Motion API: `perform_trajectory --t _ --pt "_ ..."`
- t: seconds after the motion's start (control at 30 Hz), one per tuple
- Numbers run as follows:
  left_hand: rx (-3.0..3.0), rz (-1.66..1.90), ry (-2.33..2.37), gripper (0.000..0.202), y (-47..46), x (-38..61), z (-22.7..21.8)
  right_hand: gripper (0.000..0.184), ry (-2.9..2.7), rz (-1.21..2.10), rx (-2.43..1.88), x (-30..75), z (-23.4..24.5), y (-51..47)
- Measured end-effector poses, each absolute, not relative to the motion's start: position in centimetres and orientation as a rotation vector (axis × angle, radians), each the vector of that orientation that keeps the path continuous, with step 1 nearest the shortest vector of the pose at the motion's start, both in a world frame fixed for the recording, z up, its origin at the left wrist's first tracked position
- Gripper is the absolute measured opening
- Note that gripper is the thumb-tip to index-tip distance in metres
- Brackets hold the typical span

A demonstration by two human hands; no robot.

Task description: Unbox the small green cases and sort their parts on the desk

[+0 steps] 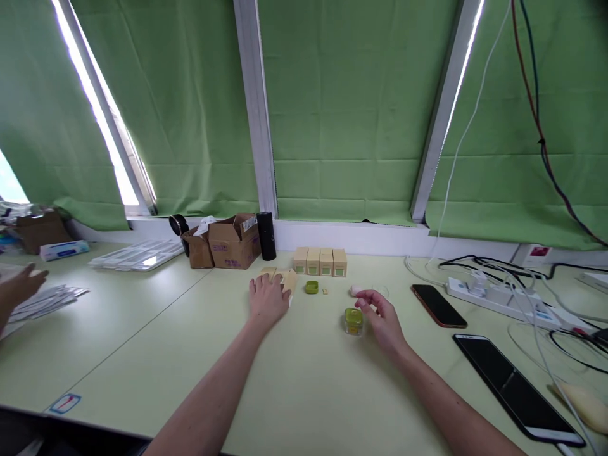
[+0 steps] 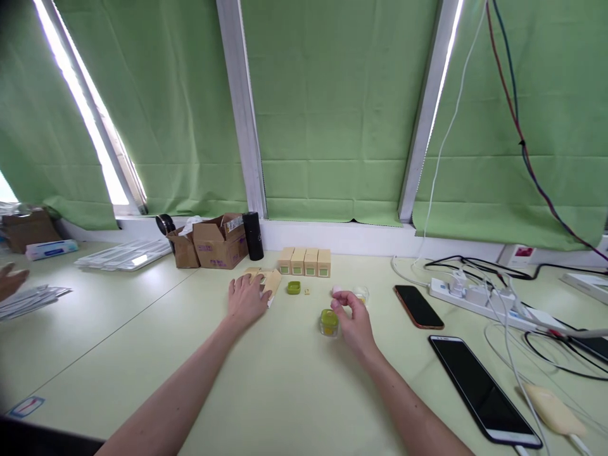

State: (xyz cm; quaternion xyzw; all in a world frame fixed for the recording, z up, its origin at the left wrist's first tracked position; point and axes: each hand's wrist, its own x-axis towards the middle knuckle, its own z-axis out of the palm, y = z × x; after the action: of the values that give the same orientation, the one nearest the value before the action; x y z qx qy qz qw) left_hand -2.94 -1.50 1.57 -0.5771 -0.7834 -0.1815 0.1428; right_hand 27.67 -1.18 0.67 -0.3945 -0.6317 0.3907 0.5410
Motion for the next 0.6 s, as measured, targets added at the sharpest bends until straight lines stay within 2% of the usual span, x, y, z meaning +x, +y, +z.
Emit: perform_trajectory --t 0.1,0.23,0.3,0.6 --pt "-1.645 -0.567 -2.232 0.054 -1.6 -2.7 1.8 0.042 -1.721 0.826 -1.008 28.3 0.8 -1.0" --pt "-1.667 -0.706 -2.096 0.05 -2.0 -1.9 2.3 0.062 -1.93 0.785 -1.094 28.9 0.5 -0.7" --pt "-1.724 -0.777 -2.014 0.044 -2.3 -1.3 2.6 0.066 -1.944 0.773 -1.149 29.0 0.0 -0.5" --pt "-2.189 -0.964 -1.861 0.033 -3.9 2.7 3.3 0.039 -1.795 0.828 -1.152 28.6 -2.1 0.2"
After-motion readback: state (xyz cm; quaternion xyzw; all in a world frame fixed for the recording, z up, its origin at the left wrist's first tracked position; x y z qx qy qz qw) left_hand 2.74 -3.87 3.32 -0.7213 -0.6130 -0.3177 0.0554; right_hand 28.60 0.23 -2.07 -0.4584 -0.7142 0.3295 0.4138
